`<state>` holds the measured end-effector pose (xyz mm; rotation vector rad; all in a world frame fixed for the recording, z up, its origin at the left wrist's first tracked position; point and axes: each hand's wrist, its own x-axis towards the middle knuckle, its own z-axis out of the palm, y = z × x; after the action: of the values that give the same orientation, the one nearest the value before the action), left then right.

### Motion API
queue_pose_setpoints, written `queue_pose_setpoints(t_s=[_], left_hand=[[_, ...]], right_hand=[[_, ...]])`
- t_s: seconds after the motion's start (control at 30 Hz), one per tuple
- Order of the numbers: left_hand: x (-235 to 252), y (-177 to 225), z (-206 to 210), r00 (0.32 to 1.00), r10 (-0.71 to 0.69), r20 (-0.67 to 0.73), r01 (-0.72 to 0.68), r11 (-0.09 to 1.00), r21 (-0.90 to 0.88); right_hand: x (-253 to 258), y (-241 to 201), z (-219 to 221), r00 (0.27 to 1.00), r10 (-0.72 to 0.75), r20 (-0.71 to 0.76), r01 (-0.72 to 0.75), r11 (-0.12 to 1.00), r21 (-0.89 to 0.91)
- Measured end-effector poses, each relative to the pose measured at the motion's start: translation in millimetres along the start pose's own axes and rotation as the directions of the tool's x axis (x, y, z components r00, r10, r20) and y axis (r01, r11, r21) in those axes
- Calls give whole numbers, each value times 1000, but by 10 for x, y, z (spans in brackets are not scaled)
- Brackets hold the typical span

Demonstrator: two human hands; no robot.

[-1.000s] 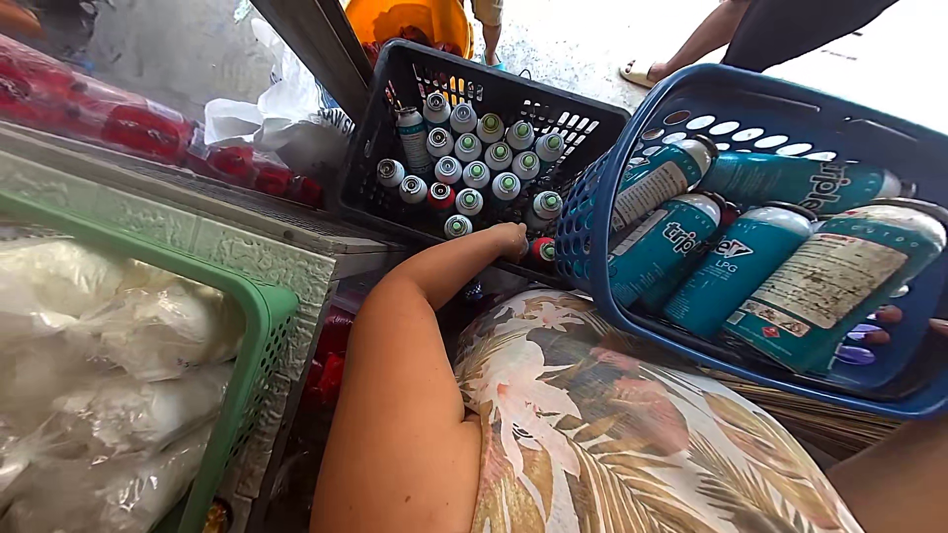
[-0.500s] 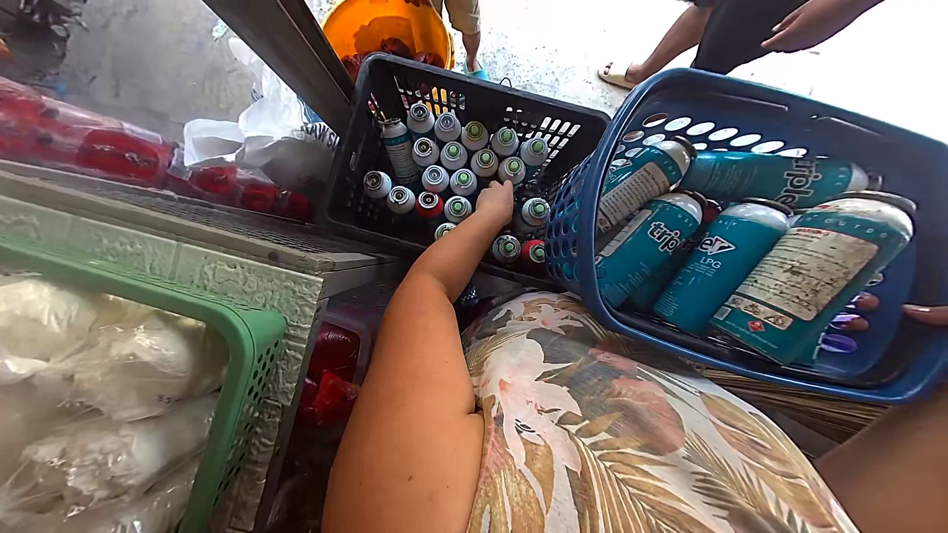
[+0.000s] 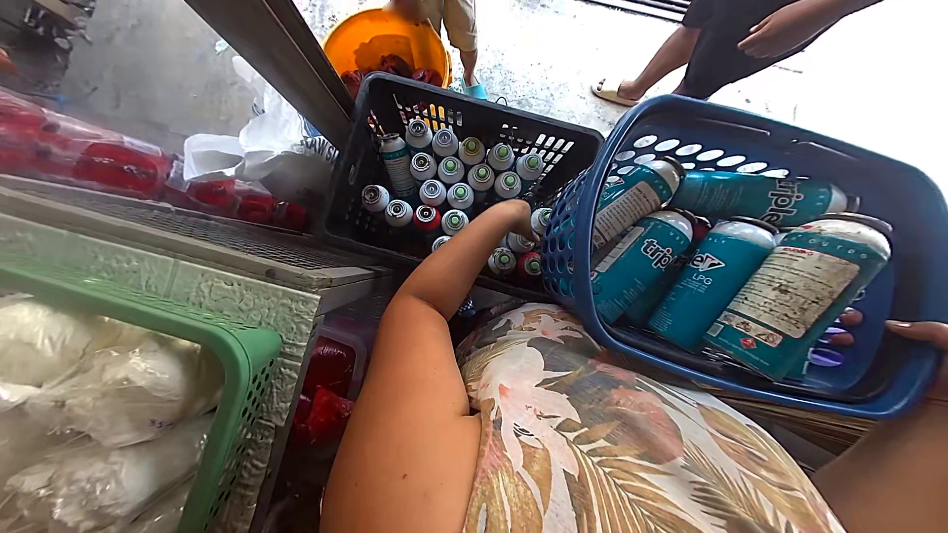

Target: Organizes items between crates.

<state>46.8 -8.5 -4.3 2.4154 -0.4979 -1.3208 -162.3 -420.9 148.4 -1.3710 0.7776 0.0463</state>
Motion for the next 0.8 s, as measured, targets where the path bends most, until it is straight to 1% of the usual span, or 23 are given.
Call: queue_pose_setpoints(t_s=[0.03,0.07,0.1,0.13,0.17,0.2,0.27,0.4,0.47,0.6,0.7,0.8], left_hand=[[6,-42,-88,992,-49,-119,43,998,-50],[55,-81,-139,960,-115,-254,87,989,-119],[148,-123,-163,914,-171,-367,115,979,-168],[267,-163,-175,877,-210,-432,148,974,-172],[381,-195,-166,854,-232,-466,175,971,-164],[476,-212,-137,845,-244,-475,193,969,-154],[595,-189,-74,858,-248,-450,214,969,-126],[718,-19,-18,869,-276,-410,270,960,-75],[717,86,-45,885,-252,-391,239,967,-84],[670,317,-25,920,-149,-363,110,986,-124],[604,475,-17,943,-94,-319,40,984,-172],[620,467,-17,941,-85,-328,11,976,-220]], right_hand=[[-16,-3,22,1000,-7,-4,7,1000,-8],[-31,-4,38,1000,-14,-8,14,1000,-2],[-31,-4,43,1000,-18,-13,18,1000,2],[-29,-8,47,1000,-20,-13,20,1000,-4],[-24,-12,40,1000,-21,-14,21,1000,-12],[-26,-19,37,1000,-26,-18,25,999,-25],[-40,-39,58,999,-38,-35,36,998,-51],[-62,-52,81,997,-42,-66,37,996,-87],[-61,-48,79,996,-27,-81,22,998,-64],[-119,-67,182,992,-24,-123,18,999,-52],[-104,-67,145,993,-30,-112,24,998,-53],[-103,-65,134,993,-40,-107,35,998,-52]])
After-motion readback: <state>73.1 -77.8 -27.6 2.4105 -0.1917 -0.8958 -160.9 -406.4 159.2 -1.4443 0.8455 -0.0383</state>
